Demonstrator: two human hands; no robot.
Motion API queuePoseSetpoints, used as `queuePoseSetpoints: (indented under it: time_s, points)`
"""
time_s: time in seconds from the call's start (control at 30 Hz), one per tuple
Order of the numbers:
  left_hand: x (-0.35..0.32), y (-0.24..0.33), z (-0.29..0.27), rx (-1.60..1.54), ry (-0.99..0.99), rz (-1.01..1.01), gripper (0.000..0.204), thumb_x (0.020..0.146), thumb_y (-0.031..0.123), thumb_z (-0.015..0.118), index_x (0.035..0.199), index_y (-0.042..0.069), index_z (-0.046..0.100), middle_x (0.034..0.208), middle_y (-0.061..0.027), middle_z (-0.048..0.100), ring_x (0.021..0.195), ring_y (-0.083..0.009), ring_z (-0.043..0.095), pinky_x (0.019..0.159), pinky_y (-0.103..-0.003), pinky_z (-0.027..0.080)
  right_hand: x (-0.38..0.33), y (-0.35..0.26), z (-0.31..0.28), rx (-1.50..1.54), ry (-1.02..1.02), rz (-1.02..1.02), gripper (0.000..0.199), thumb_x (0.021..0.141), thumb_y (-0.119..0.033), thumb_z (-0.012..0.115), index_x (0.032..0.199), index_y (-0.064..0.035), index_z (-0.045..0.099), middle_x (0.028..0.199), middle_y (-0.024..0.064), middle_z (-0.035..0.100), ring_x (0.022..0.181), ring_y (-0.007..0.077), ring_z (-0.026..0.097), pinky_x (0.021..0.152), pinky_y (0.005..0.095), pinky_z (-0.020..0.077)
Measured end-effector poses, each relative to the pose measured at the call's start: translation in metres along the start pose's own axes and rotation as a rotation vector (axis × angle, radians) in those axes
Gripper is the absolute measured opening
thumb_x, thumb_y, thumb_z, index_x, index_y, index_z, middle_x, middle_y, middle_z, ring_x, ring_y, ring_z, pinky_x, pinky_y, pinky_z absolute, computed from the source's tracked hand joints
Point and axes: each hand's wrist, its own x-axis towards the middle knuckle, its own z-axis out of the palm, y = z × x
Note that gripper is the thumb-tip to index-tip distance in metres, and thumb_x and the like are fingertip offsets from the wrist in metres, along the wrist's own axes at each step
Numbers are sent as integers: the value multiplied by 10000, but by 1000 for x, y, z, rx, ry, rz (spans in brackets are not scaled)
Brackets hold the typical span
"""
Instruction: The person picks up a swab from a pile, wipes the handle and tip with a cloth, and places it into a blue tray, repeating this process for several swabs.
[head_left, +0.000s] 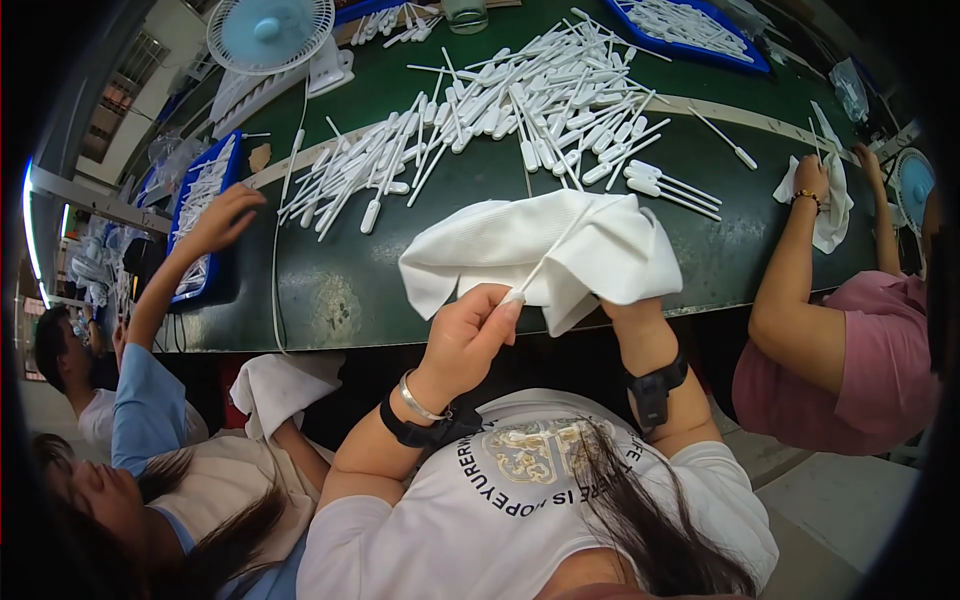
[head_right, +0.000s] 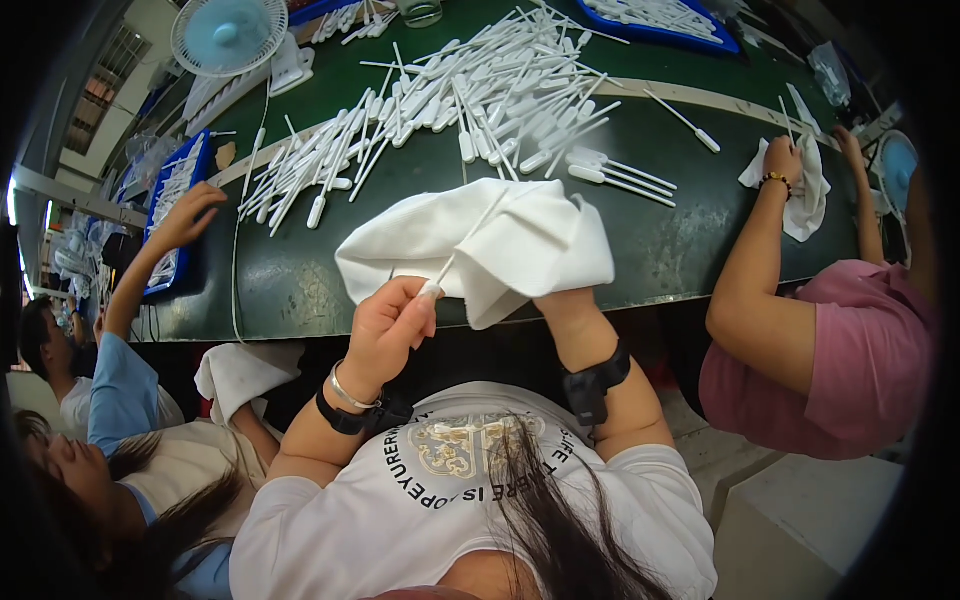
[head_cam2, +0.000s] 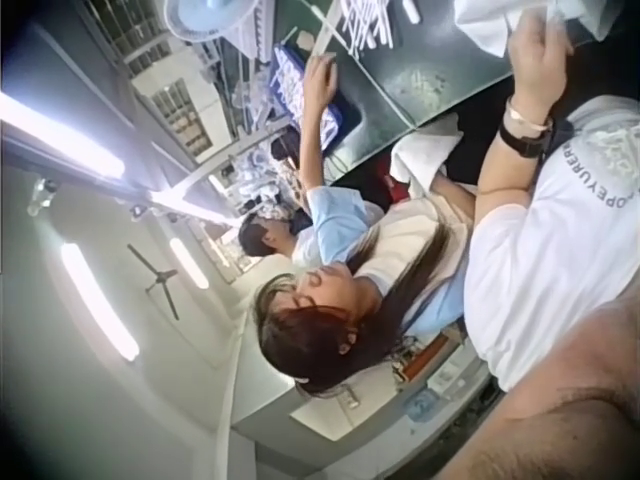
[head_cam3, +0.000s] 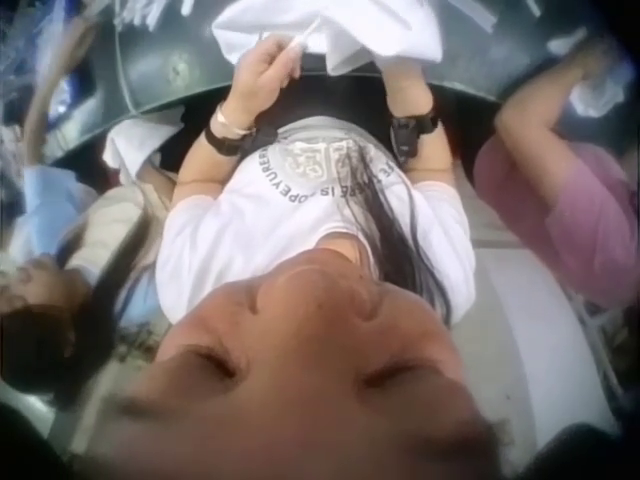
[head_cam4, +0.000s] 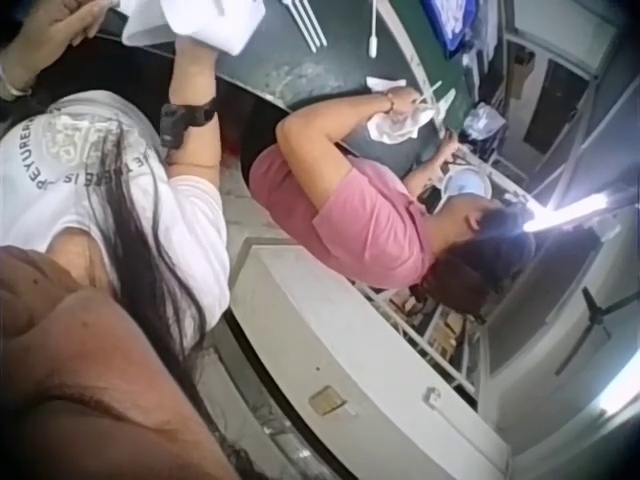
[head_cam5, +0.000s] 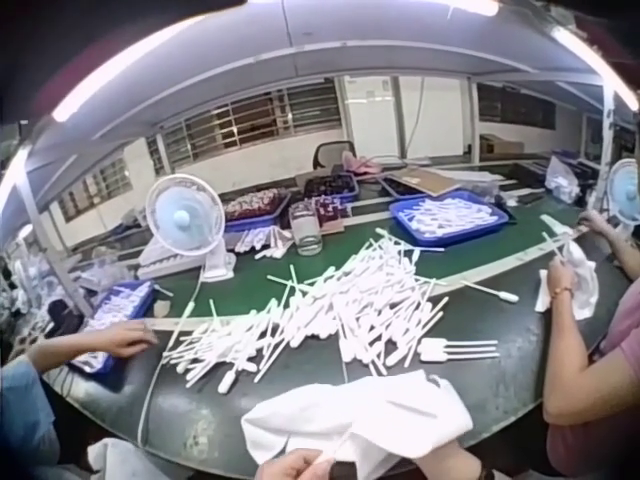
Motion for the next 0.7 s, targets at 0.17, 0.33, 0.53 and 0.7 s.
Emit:
queuePoseSetpoints:
  time_s: [0.17, 0.33, 0.53, 0.7]
  points:
    - [0, -3, -7, -136, -4, -82, 184, 869, 163, 455, 913, 8, 544, 603, 11, 516, 486, -22, 403, 434, -157, 323, -1, -7, -13, 859, 146, 391, 334, 815, -172, 510, 1106, -24, 442, 1067, 112, 508, 941, 207, 531, 800, 320, 457]
    - [2, -4, -5, -210, -13, -116, 185, 866, 149, 435, 912, 2, 537, 604, -3, 515, 458, -30, 390, 427, -141, 301, -14, -12, -13, 741, -47, 488, 270, 849, -165, 446, 1073, -15, 469, 1047, 115, 521, 940, 210, 531, 794, 315, 453]
    - [4, -12, 10, 131, 83, 190, 166, 834, 115, 489, 944, -1, 534, 672, -73, 585, 538, -118, 528, 508, -219, 418, -14, -18, 27, 261, -189, 315, 331, 779, -162, 562, 1075, -39, 479, 1030, 91, 530, 934, 190, 532, 797, 301, 442]
    - [4, -2, 18, 374, 149, 391, 209, 759, 69, 547, 956, 0, 528, 749, -125, 604, 633, -227, 590, 571, -269, 453, -5, -21, 32, 34, -126, 64, 366, 736, -130, 613, 1065, -32, 489, 1016, 87, 540, 894, 171, 546, 765, 279, 456]
